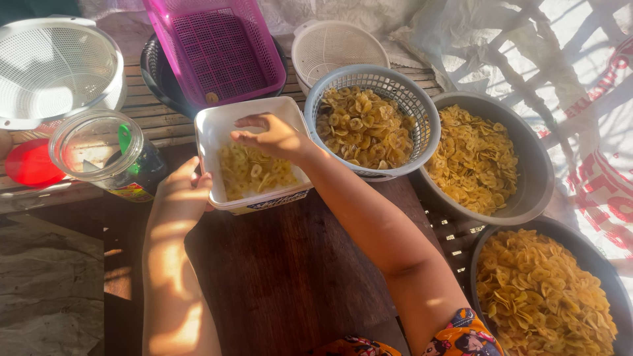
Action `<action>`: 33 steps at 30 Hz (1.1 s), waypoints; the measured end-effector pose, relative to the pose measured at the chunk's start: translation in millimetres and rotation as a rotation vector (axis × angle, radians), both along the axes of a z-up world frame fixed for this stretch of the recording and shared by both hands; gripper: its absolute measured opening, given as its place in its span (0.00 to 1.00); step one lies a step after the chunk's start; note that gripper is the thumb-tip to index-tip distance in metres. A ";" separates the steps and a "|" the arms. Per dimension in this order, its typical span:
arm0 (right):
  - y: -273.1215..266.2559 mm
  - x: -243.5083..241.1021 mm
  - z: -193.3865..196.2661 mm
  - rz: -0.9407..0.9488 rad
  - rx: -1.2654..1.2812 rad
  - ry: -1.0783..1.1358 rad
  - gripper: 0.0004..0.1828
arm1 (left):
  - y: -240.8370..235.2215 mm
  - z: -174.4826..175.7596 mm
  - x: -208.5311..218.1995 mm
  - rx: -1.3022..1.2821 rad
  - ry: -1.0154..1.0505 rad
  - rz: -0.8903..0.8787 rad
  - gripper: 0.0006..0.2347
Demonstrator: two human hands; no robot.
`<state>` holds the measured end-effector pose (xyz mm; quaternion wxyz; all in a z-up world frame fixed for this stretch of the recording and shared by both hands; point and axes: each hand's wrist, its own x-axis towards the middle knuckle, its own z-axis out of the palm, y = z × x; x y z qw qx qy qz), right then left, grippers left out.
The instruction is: The person repeatedly shakes a white rectangular container filled with yellow sliced food items to mix them. They then pour the contents into a blue basket, add more slices from a large bowl, and use a green scoop to add liquid from a jar before shaking the container again.
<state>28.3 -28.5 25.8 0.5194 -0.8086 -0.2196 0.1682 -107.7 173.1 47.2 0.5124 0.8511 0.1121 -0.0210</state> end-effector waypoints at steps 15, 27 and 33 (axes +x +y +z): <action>-181.8 -29.6 63.9 -0.501 0.361 -0.415 0.13 | 4.5 -14.8 4.6 0.090 0.005 0.027 0.23; -406.2 38.3 -141.8 -0.712 -0.393 -0.302 0.35 | 5.7 -20.9 5.9 0.131 -0.016 0.027 0.23; -431.4 -15.0 -111.9 -0.673 -0.748 0.214 0.28 | 6.9 -24.9 7.7 -0.009 -0.024 0.066 0.23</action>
